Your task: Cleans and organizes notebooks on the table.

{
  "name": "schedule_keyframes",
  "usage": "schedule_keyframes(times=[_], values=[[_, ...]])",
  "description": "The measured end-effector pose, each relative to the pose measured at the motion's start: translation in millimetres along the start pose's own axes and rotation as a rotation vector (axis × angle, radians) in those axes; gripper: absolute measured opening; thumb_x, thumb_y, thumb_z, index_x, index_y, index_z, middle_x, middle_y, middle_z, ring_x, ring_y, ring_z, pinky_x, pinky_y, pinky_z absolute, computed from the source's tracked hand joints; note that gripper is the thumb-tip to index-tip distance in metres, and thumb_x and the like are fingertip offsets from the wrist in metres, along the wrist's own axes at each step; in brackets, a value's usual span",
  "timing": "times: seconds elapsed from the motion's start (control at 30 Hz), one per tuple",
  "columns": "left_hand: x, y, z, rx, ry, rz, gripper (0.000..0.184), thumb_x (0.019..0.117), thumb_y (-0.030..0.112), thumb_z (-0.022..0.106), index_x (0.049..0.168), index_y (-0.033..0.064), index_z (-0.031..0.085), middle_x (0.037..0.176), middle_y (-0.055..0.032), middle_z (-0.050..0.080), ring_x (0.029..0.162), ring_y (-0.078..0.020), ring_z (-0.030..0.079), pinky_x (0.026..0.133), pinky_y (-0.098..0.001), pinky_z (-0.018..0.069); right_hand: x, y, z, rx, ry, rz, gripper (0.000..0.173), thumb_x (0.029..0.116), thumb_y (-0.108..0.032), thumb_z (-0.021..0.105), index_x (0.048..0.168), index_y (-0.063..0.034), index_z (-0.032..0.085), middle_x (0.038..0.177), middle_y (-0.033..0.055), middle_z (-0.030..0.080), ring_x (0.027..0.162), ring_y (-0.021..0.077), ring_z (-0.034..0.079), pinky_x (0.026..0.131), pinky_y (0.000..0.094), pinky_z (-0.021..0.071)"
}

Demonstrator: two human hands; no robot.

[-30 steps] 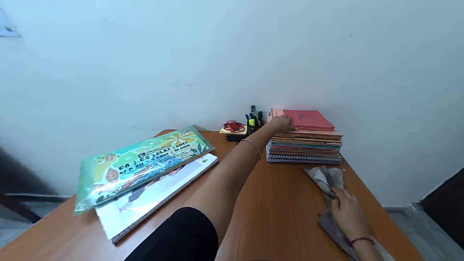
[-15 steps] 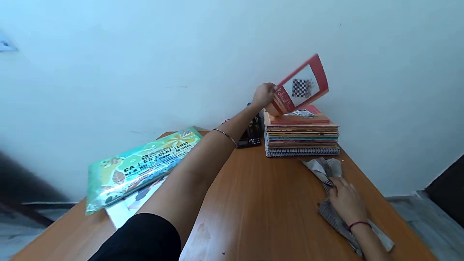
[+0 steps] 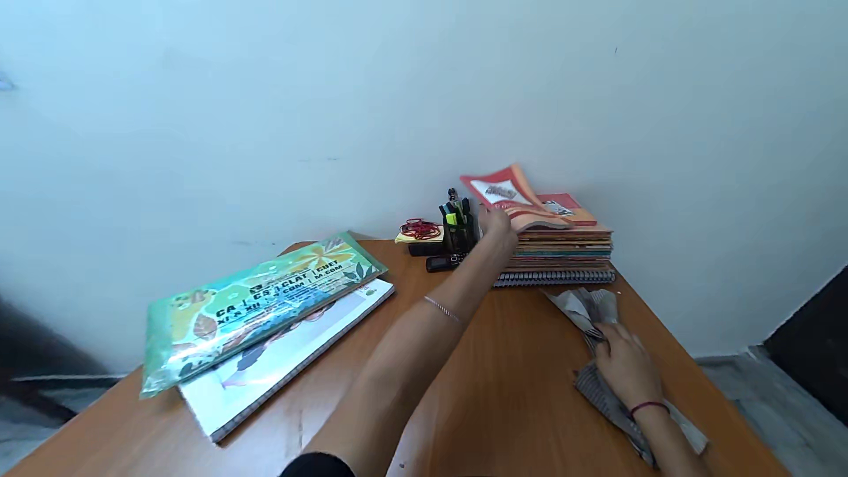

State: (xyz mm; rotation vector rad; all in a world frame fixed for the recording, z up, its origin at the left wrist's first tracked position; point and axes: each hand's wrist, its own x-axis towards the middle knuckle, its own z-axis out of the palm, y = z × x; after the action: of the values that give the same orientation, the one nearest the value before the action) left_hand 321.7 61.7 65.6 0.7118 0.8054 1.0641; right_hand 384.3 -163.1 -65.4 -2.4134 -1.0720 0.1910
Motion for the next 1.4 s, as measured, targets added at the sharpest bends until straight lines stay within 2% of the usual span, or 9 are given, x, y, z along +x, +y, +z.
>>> schedule_keyframes(times=[0.43, 0.6, 0.7, 0.77, 0.87, 0.97, 1.1, 1.23, 1.4], values=[[-73, -44, 25, -0.244, -0.087, -0.098, 0.051, 0.112, 0.01, 0.037, 0.157, 0.0039, 0.015, 0.159, -0.0231, 0.032, 0.141, -0.0313, 0.043, 0.112, -0.0405, 0.0414, 1, -3, -1, 0.007, -0.013, 0.021, 0.039, 0.1026, -0.005, 0.049, 0.14, -0.0025, 0.062, 0.145, 0.0204, 0.058, 0.135, 0.0415, 0.053, 0.109, 0.0563, 0.0425], [-44, -41, 47, 0.079, -0.254, -0.316, 0.044, 0.1129, 0.021, 0.037, 0.15, -0.0023, 0.033, 0.145, -0.0234, 0.049, 0.116, -0.0248, 0.062, 0.094, -0.0331, 0.052, -1, 1, 1, 0.005, 0.005, 0.013, 0.04, 0.1028, -0.006, 0.047, 0.14, -0.0025, 0.062, 0.146, 0.0195, 0.057, 0.134, 0.0418, 0.053, 0.107, 0.0582, 0.0439], [-47, -22, 31, 0.45, -0.447, -0.026, 0.038, 0.113, 0.022, 0.035, 0.138, -0.004, 0.048, 0.116, -0.0168, 0.069, 0.089, -0.0148, 0.069, 0.079, -0.0293, 0.0545, 0, -2, 0, -0.003, 0.0, 0.011, 0.04, 0.1024, -0.006, 0.048, 0.139, -0.0019, 0.063, 0.146, 0.0202, 0.057, 0.135, 0.0426, 0.053, 0.107, 0.058, 0.0438], [-35, -17, 14, 0.854, -0.493, 0.444, 0.034, 0.1112, 0.015, 0.041, 0.13, -0.0045, 0.061, 0.124, -0.0153, 0.068, 0.114, -0.0208, 0.064, 0.099, -0.0415, 0.049, 2, -3, -2, 0.001, -0.002, 0.015, 0.039, 0.1028, -0.006, 0.048, 0.139, -0.002, 0.062, 0.146, 0.0201, 0.057, 0.135, 0.0427, 0.052, 0.107, 0.0578, 0.0436], [-1, -22, -11, 1.518, -0.587, 0.886, 0.045, 0.1086, 0.03, 0.049, 0.148, 0.0087, 0.054, 0.162, -0.016, 0.039, 0.154, -0.04, 0.024, 0.122, -0.0622, 0.0157, 2, -1, 0, -0.011, -0.019, 0.022, 0.039, 0.1035, -0.007, 0.048, 0.14, -0.0031, 0.062, 0.147, 0.0187, 0.057, 0.133, 0.0414, 0.054, 0.106, 0.0572, 0.0448], [14, -23, -20, 1.834, -0.679, 0.768, 0.055, 0.1116, 0.044, 0.033, 0.161, 0.0183, 0.035, 0.168, -0.0089, 0.029, 0.157, -0.0351, 0.02, 0.121, -0.0675, 0.0059, 2, -1, 1, -0.018, -0.013, 0.023, 0.039, 0.1039, -0.008, 0.049, 0.14, -0.0038, 0.062, 0.146, 0.0181, 0.057, 0.132, 0.0404, 0.055, 0.106, 0.0562, 0.0447], [19, -5, -8, 1.833, -0.776, 0.599, 0.054, 0.1132, 0.041, 0.022, 0.161, 0.0197, 0.035, 0.168, -0.0064, 0.029, 0.157, -0.0323, 0.019, 0.121, -0.067, 0.0091, 0, -3, 0, -0.007, -0.013, 0.034, 0.039, 0.1039, -0.007, 0.048, 0.14, -0.004, 0.062, 0.147, 0.0178, 0.057, 0.133, 0.0407, 0.055, 0.107, 0.056, 0.0437], [37, 3, -1, 1.796, -0.833, 0.55, 0.049, 0.1137, 0.034, 0.028, 0.159, 0.0201, 0.039, 0.168, -0.0066, 0.031, 0.157, -0.0326, 0.021, 0.12, -0.0676, 0.011, 0, -3, 0, 0.002, -0.012, 0.026, 0.039, 0.1037, -0.006, 0.048, 0.14, -0.0025, 0.062, 0.146, 0.0182, 0.058, 0.131, 0.0413, 0.055, 0.106, 0.056, 0.0442], [66, 9, 7, 1.706, -0.891, 0.54, 0.043, 0.1123, 0.021, 0.039, 0.154, 0.0149, 0.047, 0.159, -0.0103, 0.045, 0.148, -0.0348, 0.039, 0.117, -0.0664, 0.0241, 1, -2, -1, 0.008, -0.012, 0.035, 0.039, 0.1034, -0.006, 0.048, 0.139, -0.0039, 0.063, 0.146, 0.017, 0.058, 0.131, 0.0402, 0.056, 0.106, 0.056, 0.0448]])
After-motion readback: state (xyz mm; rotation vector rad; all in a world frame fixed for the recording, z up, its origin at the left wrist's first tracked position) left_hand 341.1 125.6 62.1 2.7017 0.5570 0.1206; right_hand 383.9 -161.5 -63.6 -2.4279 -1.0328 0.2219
